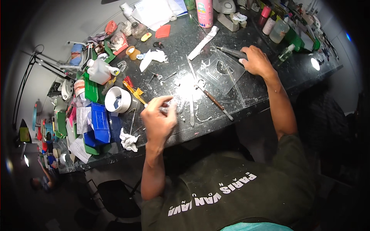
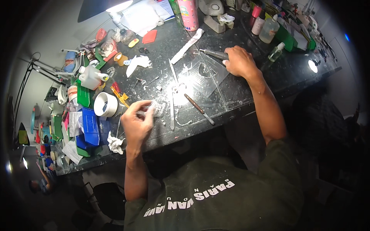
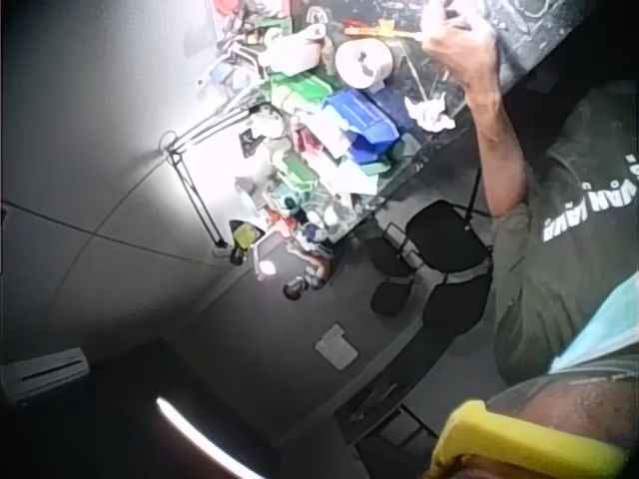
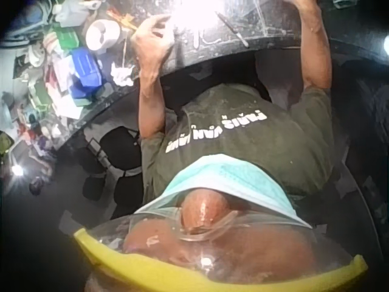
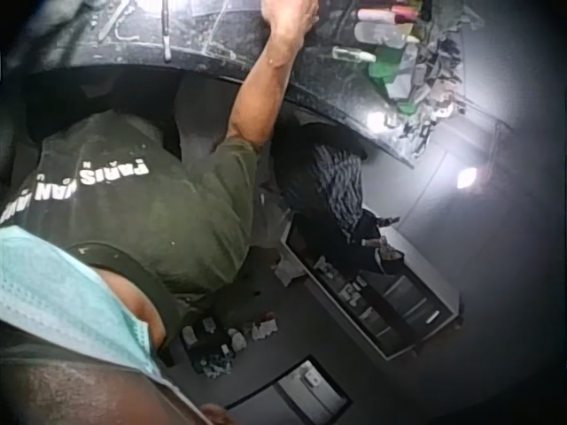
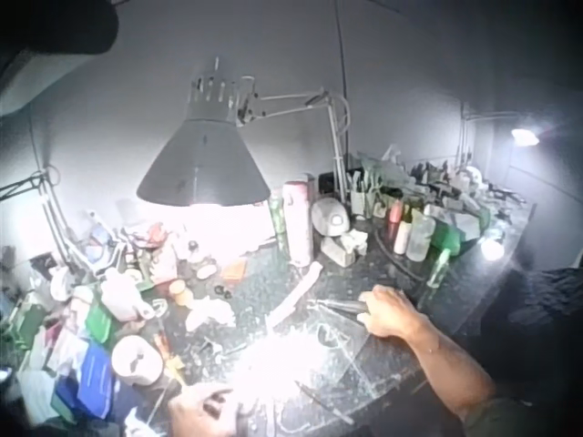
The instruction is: The person holds a dental prosthesis and uses a rotary tool to polish different surfaces, including the inner and outer regions, while occasionally setting it down to pick up a hand tool.
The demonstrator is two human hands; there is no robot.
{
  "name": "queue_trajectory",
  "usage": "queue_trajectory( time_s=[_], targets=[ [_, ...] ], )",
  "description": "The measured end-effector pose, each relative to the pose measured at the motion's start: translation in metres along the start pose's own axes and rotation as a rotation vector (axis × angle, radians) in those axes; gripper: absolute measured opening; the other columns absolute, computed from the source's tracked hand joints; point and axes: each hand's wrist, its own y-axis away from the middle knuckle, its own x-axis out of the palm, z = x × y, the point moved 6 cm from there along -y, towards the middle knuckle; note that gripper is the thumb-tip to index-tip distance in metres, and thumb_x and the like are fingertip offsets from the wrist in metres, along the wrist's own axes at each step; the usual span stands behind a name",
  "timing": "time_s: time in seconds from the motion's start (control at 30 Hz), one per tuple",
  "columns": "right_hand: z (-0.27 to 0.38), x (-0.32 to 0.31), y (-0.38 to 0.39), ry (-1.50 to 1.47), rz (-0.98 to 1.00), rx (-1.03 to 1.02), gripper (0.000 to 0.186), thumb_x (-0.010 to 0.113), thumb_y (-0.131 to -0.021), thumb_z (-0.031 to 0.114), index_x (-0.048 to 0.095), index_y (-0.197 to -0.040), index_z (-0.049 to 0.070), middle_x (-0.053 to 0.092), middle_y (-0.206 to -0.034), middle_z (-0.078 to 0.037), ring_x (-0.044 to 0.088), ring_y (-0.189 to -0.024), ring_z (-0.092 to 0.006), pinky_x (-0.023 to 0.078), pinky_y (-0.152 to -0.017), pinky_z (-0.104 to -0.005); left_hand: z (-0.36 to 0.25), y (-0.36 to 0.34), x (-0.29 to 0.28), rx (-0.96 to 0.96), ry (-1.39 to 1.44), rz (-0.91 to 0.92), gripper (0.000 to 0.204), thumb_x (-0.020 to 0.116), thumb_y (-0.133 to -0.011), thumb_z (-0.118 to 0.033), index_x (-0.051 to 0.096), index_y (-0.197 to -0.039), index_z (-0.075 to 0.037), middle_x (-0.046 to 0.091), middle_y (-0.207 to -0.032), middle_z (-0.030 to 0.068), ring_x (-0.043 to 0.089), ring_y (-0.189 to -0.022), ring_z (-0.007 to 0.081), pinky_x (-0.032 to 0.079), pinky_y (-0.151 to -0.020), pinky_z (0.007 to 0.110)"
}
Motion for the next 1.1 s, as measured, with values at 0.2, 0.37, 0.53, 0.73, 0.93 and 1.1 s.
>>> queue_trajectory(
  time_s=[0.2, 0.37, 0.53, 0.73, 0.93, 1.1],
  targets=[
    [0.015, -0.001, -0.028, -0.373, -0.028, -0.278, 0.03, 0.063, -0.09, 0.015, 0.051, -0.112, -0.001, 0.058, -0.114, -0.027, 0.054, -0.114, -0.0456, 0.044, -0.093, -0.0469, -0.04, -0.045, 0.102, 0.046, 0.476, 0.273, 0.035, 0.072, -0.089, -0.02, 0.066, -0.117, 0.0, 0.071, -0.105, 0.0132, 0.067, -0.096, 0.0184, 0.053, -0.084, 0.031],
    [0.063, -0.005, -0.028, -0.54, -0.247, -0.543, 0.032, 0.058, -0.091, 0.008, 0.043, -0.118, 0.0, 0.057, -0.109, -0.034, 0.054, -0.106, -0.0528, 0.045, -0.084, -0.0531, -0.077, -0.132, 0.174, -0.158, 1.177, -0.037, 0.049, 0.072, -0.088, -0.023, 0.047, -0.122, 0.002, 0.06, -0.104, 0.0102, 0.058, -0.089, 0.0165, 0.048, -0.079, 0.031],
    [0.064, 0.009, -0.02, -0.659, -0.437, -0.57, 0.044, 0.072, -0.083, 0.017, 0.048, -0.116, 0.002, 0.066, -0.092, -0.024, 0.064, -0.089, -0.0469, 0.051, -0.074, -0.0485, -0.098, -0.147, 0.18, -0.239, 1.161, -0.29, 0.045, 0.072, -0.077, -0.01, 0.045, -0.112, -0.002, 0.055, -0.095, 0.008, 0.055, -0.082, 0.0151, 0.049, -0.073, 0.031],
    [0.051, 0.011, -0.018, -0.602, -0.354, -0.506, 0.043, 0.072, -0.083, 0.016, 0.058, -0.121, 0.002, 0.07, -0.107, -0.018, 0.069, -0.1, -0.0321, 0.053, -0.082, -0.0387, -0.107, -0.143, 0.176, -0.12, 0.97, -0.377, 0.04, 0.081, -0.069, -0.007, 0.049, -0.093, -0.004, 0.055, -0.076, 0.005, 0.054, -0.065, 0.0127, 0.048, -0.061, 0.027],
    [0.058, 0.006, -0.01, -1.029, -0.342, -0.394, 0.035, 0.065, -0.087, 0.012, 0.059, -0.119, 0.0, 0.069, -0.104, -0.021, 0.07, -0.095, -0.0331, 0.052, -0.08, -0.0362, -0.11, -0.136, 0.184, -0.059, 1.19, -0.14, 0.031, 0.077, -0.076, -0.01, 0.052, -0.093, -0.004, 0.054, -0.077, 0.0025, 0.052, -0.067, 0.0091, 0.046, -0.063, 0.026],
    [0.051, 0.019, -0.015, -0.802, -0.278, -0.283, 0.019, 0.068, -0.083, 0.014, 0.064, -0.095, 0.0, 0.068, -0.08, -0.02, 0.07, -0.081, -0.0321, 0.051, -0.072, -0.0393, -0.094, -0.129, 0.161, 0.121, 1.147, -0.232, 0.017, 0.056, -0.098, -0.012, 0.066, -0.103, 0.001, 0.065, -0.087, 0.0032, 0.061, -0.08, 0.0112, 0.049, -0.076, 0.027]
  ],
)
